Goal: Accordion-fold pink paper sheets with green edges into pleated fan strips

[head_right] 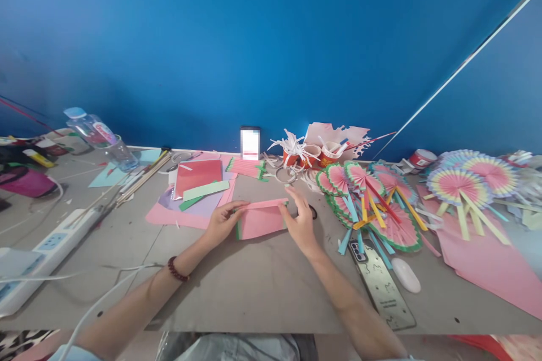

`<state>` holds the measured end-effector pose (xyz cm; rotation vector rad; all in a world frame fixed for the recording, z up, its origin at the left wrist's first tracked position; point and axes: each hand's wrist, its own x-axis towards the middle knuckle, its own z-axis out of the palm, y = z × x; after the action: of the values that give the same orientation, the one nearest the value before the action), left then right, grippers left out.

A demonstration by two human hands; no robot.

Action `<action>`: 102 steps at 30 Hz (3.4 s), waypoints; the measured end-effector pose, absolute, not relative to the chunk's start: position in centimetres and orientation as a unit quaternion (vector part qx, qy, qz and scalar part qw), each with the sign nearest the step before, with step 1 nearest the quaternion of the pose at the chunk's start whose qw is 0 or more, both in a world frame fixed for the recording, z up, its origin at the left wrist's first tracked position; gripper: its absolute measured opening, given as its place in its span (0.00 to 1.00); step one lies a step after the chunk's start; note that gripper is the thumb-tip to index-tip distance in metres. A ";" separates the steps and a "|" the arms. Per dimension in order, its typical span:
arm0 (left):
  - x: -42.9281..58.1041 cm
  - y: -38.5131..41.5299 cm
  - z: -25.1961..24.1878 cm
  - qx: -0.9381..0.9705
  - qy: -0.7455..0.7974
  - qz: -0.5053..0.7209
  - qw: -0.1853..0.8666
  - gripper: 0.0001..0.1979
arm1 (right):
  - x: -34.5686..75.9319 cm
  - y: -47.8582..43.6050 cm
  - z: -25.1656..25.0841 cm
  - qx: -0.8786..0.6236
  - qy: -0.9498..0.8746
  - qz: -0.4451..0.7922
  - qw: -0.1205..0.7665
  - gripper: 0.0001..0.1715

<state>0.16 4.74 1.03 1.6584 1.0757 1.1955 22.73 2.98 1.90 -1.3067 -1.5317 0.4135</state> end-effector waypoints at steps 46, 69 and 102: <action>-0.4 5.8 0.8 0.531 0.495 0.387 0.568 0.20 | 23.5 4.4 -0.6 -0.604 -0.578 0.373 0.403 0.14; -0.5 5.7 0.9 0.517 0.504 0.385 0.576 0.18 | 23.1 3.8 0.8 -0.575 -0.510 0.487 0.416 0.17; -1.2 6.1 1.5 0.514 0.467 0.354 0.626 0.25 | 24.8 4.0 1.5 -0.548 -0.637 0.411 0.354 0.19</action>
<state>-1.25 6.08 1.53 1.1791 1.0721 0.8109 24.79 3.99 1.49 -1.4162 -1.6453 1.0629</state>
